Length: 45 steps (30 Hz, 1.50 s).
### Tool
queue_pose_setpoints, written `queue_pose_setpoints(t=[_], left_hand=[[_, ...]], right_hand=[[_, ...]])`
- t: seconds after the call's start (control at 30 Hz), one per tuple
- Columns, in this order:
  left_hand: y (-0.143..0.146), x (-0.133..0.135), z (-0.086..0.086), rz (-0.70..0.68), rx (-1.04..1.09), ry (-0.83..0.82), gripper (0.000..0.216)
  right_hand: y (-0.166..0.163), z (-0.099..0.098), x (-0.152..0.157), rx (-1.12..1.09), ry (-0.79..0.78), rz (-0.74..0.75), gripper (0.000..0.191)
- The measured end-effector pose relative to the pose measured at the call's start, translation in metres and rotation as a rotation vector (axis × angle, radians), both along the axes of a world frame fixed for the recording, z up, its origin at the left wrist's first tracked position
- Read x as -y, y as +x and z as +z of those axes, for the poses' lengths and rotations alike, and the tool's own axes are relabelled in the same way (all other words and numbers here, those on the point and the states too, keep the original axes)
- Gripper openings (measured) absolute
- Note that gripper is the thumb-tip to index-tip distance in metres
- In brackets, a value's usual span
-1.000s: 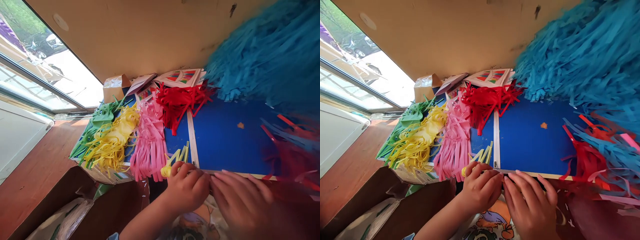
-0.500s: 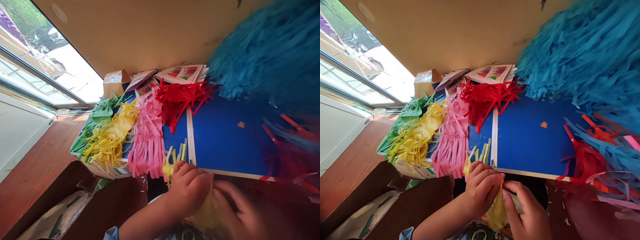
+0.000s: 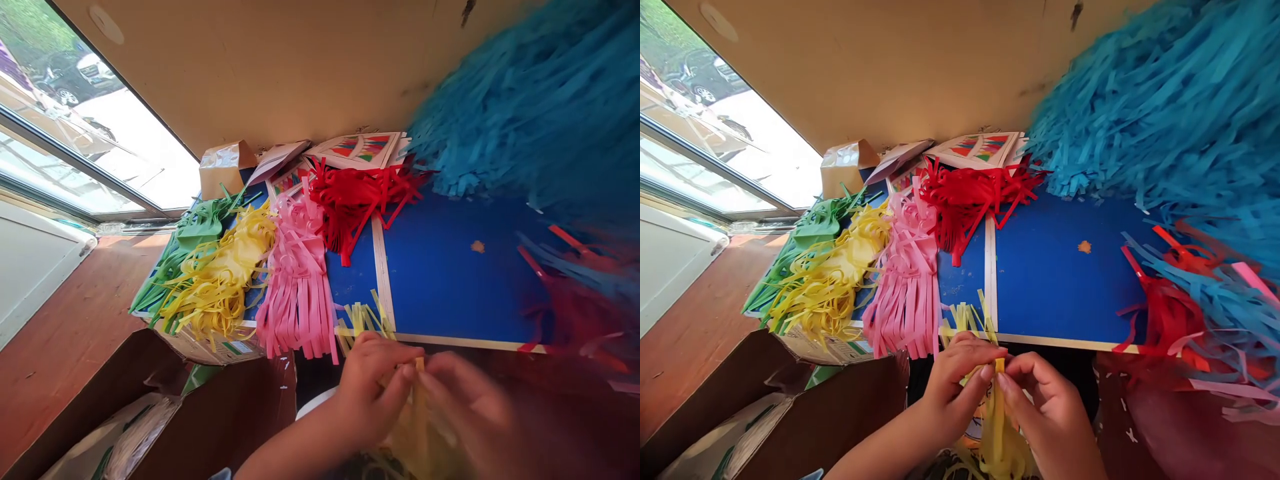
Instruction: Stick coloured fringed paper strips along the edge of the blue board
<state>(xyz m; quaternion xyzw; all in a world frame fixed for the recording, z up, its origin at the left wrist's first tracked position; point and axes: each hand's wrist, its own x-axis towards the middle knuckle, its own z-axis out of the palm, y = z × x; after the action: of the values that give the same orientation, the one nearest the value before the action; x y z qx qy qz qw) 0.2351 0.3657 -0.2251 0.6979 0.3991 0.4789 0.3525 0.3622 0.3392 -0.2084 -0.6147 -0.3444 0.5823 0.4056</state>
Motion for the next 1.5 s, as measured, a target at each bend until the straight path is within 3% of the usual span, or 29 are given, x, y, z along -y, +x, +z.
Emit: queue_pose_setpoints(t=[0.23,0.4,0.5,0.63,0.73,0.97,1.1,1.17,1.23,1.33,1.43,1.5], left_hand=[[0.006,0.007,-0.006,0.108,0.020,-0.063,0.023],[0.005,0.004,-0.008,0.158,-0.213,0.246,0.024],[0.006,0.003,-0.010,0.159,-0.360,0.409,0.036],[0.009,0.004,-0.013,0.088,-0.447,0.549,0.027],[0.014,0.007,-0.015,0.094,-0.453,0.502,0.023],[0.023,0.007,-0.017,0.027,-0.261,0.227,0.018],[0.024,0.003,-0.030,-0.011,-0.190,0.178,0.023],[0.021,-0.004,-0.033,-0.058,-0.160,0.091,0.028],[0.017,-0.017,-0.029,-0.097,-0.145,-0.103,0.035],[0.014,-0.048,-0.008,-0.144,-0.085,-0.494,0.041],[0.018,-0.088,0.011,-0.194,0.058,-0.724,0.042],[0.023,-0.114,0.014,-0.190,0.151,-0.805,0.041]], right_hand=[[0.005,-0.027,0.003,0.266,0.333,0.059,0.014],[0.020,-0.032,-0.002,0.478,0.725,0.120,0.008],[0.030,-0.026,-0.010,0.489,0.716,0.208,0.008],[0.045,-0.016,-0.020,0.424,0.628,0.456,0.014],[0.050,-0.011,-0.022,0.471,0.647,0.501,0.020],[0.044,-0.008,-0.012,0.552,0.833,0.211,0.018],[0.052,-0.006,-0.014,0.554,0.818,0.229,0.020],[0.062,-0.006,-0.035,0.593,0.780,0.359,0.018],[0.076,-0.008,-0.078,0.755,0.655,0.466,0.017],[0.104,-0.011,-0.170,1.161,0.297,0.341,0.020],[0.126,-0.017,-0.251,1.322,0.171,0.174,0.027],[0.131,-0.023,-0.281,1.394,0.116,0.141,0.028]])
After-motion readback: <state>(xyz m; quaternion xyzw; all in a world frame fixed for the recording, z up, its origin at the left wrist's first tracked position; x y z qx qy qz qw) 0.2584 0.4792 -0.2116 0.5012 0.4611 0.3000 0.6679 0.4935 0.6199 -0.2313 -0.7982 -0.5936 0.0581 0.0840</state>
